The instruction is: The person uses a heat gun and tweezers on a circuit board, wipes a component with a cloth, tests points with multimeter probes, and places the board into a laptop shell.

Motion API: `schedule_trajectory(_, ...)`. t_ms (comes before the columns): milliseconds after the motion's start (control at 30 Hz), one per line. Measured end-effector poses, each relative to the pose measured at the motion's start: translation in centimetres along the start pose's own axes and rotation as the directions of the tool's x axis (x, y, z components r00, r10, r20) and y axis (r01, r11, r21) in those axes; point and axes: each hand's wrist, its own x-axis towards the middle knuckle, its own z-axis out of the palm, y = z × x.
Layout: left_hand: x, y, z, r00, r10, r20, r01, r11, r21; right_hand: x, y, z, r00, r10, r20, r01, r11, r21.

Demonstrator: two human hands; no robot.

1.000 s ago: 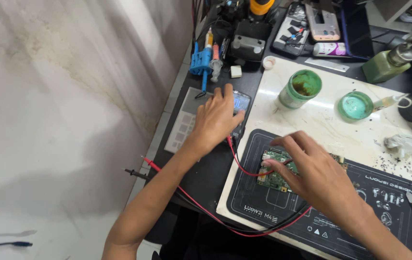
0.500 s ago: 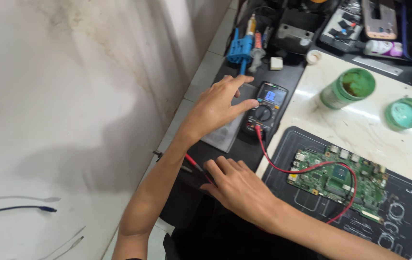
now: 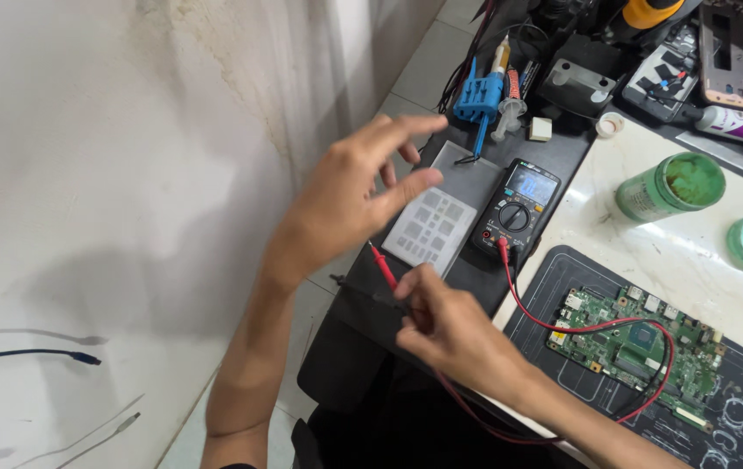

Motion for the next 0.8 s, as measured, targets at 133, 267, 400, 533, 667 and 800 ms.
schedule_trajectory(133,-1.4,2.8,1.2,0.991,0.077,0.111,-0.075,0.997,-0.021,-2.1,0.0,-3.2,0.997,0.009,-0.082,0.028,0.896,0.443)
schedule_trajectory(267,-2.9,5.0,2.4,0.959,0.087,0.269,-0.129,0.981,0.142,-4.4,0.7,-7.0,0.986,0.020,-0.168,0.075,0.837,0.542)
schedule_trajectory(400,-4.5,4.8,2.5,0.888,0.227,0.401,-0.375,0.860,0.345,-7.2,1.8,-9.5,0.975,0.061,-0.215,0.061,0.853,0.518)
schedule_trajectory(533,-5.5,3.3,5.0,0.708,-0.373,0.600,-0.327,0.580,0.746,-10.1,3.8,-10.4,0.968,0.095,-0.231,0.008,0.913,0.407)
schedule_trajectory(667,-6.4,2.1,7.7,0.631,-0.546,0.551,-0.346,0.438,0.830,-11.9,5.2,-10.8,0.963,0.085,-0.254,0.052,0.870,0.490)
schedule_trajectory(800,-6.2,2.2,7.8,0.779,-0.303,0.550,-0.368,0.490,0.791,-13.9,7.0,-11.4,0.959,-0.081,-0.272,0.178,0.919,0.353)
